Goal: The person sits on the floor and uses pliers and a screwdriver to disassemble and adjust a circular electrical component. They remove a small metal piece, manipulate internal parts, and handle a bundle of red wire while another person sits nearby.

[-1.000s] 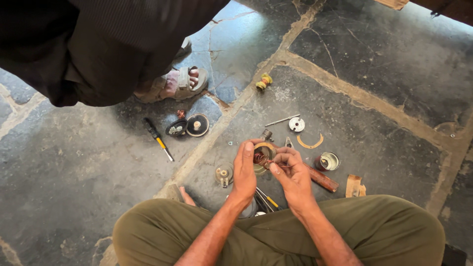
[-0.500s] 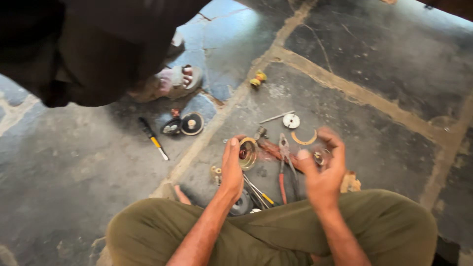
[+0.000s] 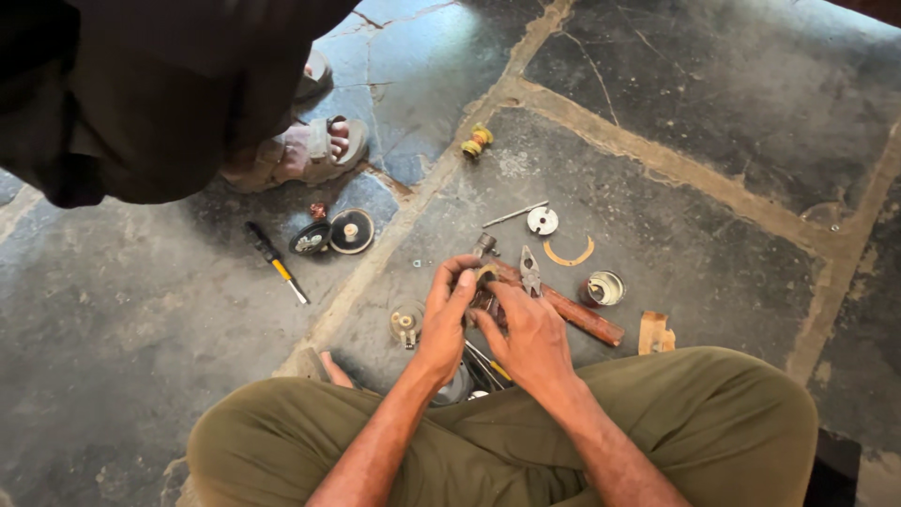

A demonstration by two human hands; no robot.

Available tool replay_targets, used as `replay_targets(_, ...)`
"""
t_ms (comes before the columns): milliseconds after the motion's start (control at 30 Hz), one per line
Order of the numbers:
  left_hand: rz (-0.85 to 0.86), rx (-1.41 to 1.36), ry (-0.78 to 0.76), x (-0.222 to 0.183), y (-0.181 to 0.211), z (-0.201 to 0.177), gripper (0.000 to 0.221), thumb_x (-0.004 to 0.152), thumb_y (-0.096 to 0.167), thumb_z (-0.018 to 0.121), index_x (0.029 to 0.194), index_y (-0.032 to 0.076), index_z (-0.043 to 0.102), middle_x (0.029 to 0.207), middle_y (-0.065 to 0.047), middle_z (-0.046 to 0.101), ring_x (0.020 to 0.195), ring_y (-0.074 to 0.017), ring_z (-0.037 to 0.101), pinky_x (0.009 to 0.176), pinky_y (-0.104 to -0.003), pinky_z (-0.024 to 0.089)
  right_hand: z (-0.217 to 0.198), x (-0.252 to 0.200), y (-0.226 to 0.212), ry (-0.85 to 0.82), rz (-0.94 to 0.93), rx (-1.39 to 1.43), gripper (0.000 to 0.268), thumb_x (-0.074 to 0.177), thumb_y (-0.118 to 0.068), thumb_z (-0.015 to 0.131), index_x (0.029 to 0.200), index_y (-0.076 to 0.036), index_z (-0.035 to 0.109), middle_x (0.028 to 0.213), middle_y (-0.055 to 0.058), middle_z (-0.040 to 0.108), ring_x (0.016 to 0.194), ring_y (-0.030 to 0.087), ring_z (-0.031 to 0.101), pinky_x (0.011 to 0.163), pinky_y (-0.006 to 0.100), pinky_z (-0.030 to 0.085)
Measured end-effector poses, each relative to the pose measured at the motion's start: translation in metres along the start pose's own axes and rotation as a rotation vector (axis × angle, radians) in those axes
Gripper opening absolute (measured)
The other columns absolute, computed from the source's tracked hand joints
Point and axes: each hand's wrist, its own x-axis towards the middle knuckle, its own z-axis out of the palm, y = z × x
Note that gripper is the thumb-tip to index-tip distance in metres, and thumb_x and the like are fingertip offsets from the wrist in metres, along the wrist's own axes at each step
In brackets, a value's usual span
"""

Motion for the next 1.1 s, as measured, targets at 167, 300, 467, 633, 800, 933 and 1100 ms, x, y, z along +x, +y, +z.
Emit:
replay_targets(167, 0.087, 0.099, 0.114, 0.008, -0.006, -0.009, 0.032, 0.104, 0.027, 0.058, 0.126, 0.004, 0.060, 0.111, -0.004, 0.064, 0.101, -0.0110, 0.057, 0.089, -0.028, 0.048, -0.004, 0.003, 0.005, 0.114, -0.050, 0.023, 0.013, 0.091, -0.021, 0.073, 0.097, -0.010, 0.077, 0.080, 0.012, 0.074, 0.069, 0.032, 0.066, 0.068, 0.044, 0.049)
replay_targets(300, 0.172, 0.240, 0.211, 0.016, -0.006, -0.019, 0.037, 0.106, 0.032, 0.053, 0.124, 0.003, 0.066, 0.113, -0.005, 0.065, 0.102, -0.0117, 0.058, 0.091, -0.029, 0.047, -0.019, 0.004, 0.014, 0.045, 0.169, 0.254, 0.018, 0.094, -0.022, 0.071, 0.101, -0.007, 0.077, 0.070, 0.010, 0.067, 0.059, 0.020, 0.061, 0.057, 0.035, 0.047)
replay_targets(467, 0.152, 0.143, 0.476, 0.029, 0.004, -0.039, 0.046, 0.106, 0.038, 0.046, 0.125, 0.002, 0.066, 0.114, -0.005, 0.067, 0.101, -0.0133, 0.062, 0.089, -0.028, 0.050, -0.082, 0.005, 0.057, 0.348, 0.224, 0.241, 0.015, 0.100, -0.017, 0.068, 0.102, -0.003, 0.075, 0.079, -0.001, 0.067, 0.071, 0.005, 0.057, 0.062, 0.026, 0.047)
replay_targets(633, 0.133, -0.116, 0.420, 0.030, 0.014, -0.044, 0.045, 0.107, 0.037, 0.046, 0.126, 0.000, 0.062, 0.112, -0.008, 0.066, 0.099, -0.0162, 0.064, 0.083, -0.032, 0.055, -0.126, 0.011, 0.095, 0.774, 0.349, 0.850, 0.018, 0.115, -0.015, 0.068, 0.101, -0.004, 0.067, 0.081, 0.000, 0.062, 0.063, 0.008, 0.054, 0.058, 0.025, 0.046)
replay_targets(800, 0.032, -0.172, 0.213, 0.020, 0.007, -0.022, 0.045, 0.105, 0.037, 0.048, 0.128, 0.001, 0.060, 0.115, -0.009, 0.067, 0.104, -0.0167, 0.065, 0.089, -0.033, 0.056, -0.074, 0.012, 0.077, 0.581, 0.348, 0.729, 0.006, 0.096, -0.005, 0.069, 0.096, -0.006, 0.064, 0.087, 0.000, 0.062, 0.068, 0.006, 0.056, 0.060, 0.023, 0.049)
replay_targets(933, -0.029, -0.122, 0.141, 0.007, -0.001, -0.013, 0.045, 0.106, 0.039, 0.049, 0.129, 0.002, 0.060, 0.117, -0.008, 0.067, 0.107, -0.0172, 0.064, 0.093, -0.034, 0.053, -0.014, 0.005, 0.030, 0.226, 0.252, 0.509, 0.031, 0.081, -0.009, 0.079, 0.107, -0.006, 0.063, 0.085, 0.007, 0.062, 0.066, 0.010, 0.056, 0.057, 0.027, 0.048)
replay_targets(1100, -0.004, 0.097, 0.061, -0.001, -0.004, -0.006, 0.047, 0.102, 0.045, 0.051, 0.128, 0.007, 0.062, 0.116, -0.007, 0.068, 0.107, -0.0172, 0.063, 0.094, -0.034, 0.052, 0.020, 0.001, 0.003, 0.162, 0.080, 0.253, 0.029, 0.084, -0.011, 0.079, 0.111, -0.002, 0.069, 0.113, 0.015, 0.071, 0.093, 0.033, 0.068, 0.073, 0.040, 0.055)
